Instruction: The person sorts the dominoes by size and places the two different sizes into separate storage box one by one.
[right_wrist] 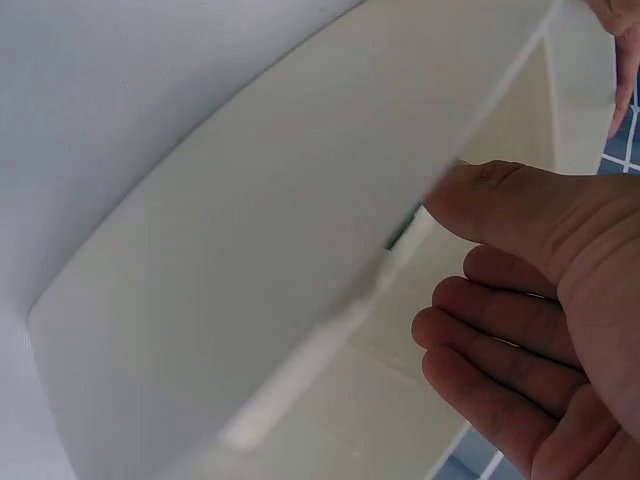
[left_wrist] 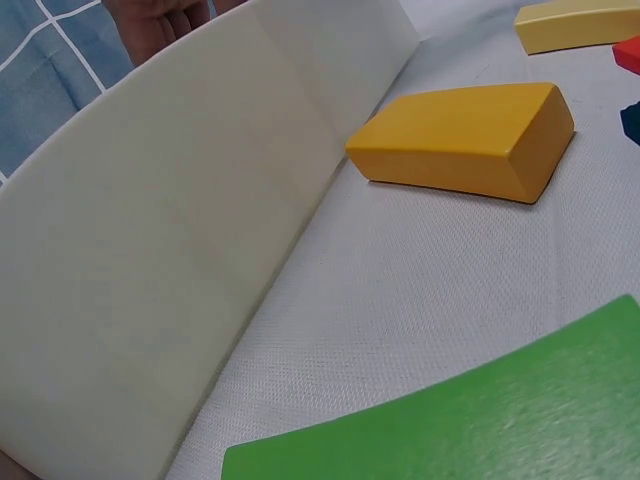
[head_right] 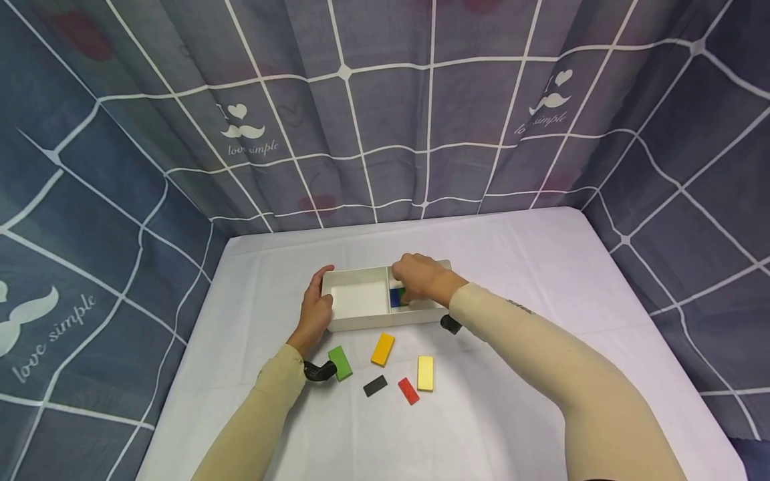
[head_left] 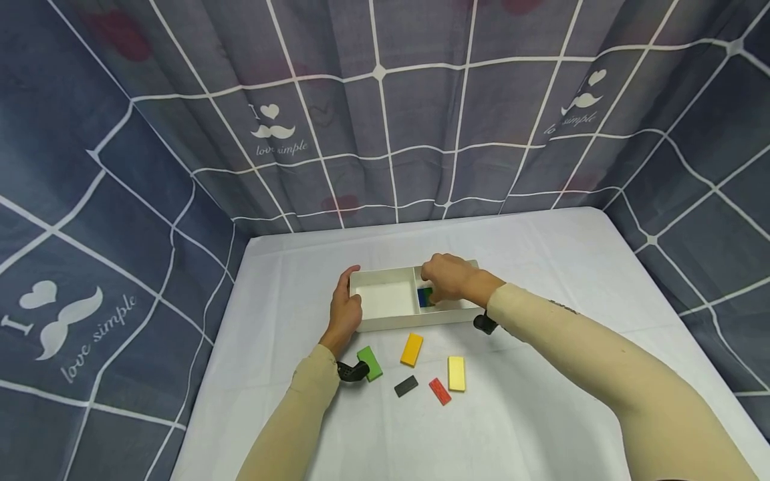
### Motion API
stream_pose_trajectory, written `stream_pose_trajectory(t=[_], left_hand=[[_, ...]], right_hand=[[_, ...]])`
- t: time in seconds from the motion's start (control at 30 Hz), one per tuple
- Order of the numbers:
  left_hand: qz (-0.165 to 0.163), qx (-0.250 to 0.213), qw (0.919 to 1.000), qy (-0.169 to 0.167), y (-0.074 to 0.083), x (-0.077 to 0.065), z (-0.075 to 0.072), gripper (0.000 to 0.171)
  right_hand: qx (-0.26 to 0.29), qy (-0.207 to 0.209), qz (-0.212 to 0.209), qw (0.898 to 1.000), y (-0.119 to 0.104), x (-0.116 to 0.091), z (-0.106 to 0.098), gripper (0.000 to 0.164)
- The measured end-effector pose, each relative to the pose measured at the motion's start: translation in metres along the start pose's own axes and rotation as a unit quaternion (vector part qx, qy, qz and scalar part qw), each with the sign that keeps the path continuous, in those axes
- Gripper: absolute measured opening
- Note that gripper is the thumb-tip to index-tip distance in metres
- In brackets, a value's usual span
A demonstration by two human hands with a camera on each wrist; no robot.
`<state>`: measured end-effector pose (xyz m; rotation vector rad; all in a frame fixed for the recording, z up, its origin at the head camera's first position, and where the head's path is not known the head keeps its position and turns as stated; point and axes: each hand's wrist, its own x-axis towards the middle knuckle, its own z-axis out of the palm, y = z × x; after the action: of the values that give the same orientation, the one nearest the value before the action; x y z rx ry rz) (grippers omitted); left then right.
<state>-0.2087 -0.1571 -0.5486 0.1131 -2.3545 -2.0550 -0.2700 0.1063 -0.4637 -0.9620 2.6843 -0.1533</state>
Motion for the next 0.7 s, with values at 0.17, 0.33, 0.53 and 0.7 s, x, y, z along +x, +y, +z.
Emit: stream_pose_trajectory(t=[0.17, 0.33, 0.53, 0.7], left_hand=[[-0.001, 0.001, 1.0000, 0.005, 0.000, 0.000, 0.001, 0.072], [-0.001, 0.004, 1.0000, 0.004, 0.002, -0.001, 0.002, 0.072], [0.002, 0.002, 1.0000, 0.002, 0.002, -0.002, 0.002, 0.072], [0.001, 0.002, 1.0000, 0.004, 0.002, -0.002, 0.002, 0.072]], right_hand=[[0.003, -0.002, -0.005, 1.000, 0.000, -0.007, -0.008, 0.051], [0.004, -0.007, -0.009, 1.000, 0.000, -0.012, -0.013, 0.050], [-0.006, -0.005, -0.032, 0.999, -0.002, -0.018, -0.019, 0.046], [-0.007, 0.007, -0.048, 0.999, -0.003, -0.023, -0.024, 0.044]])
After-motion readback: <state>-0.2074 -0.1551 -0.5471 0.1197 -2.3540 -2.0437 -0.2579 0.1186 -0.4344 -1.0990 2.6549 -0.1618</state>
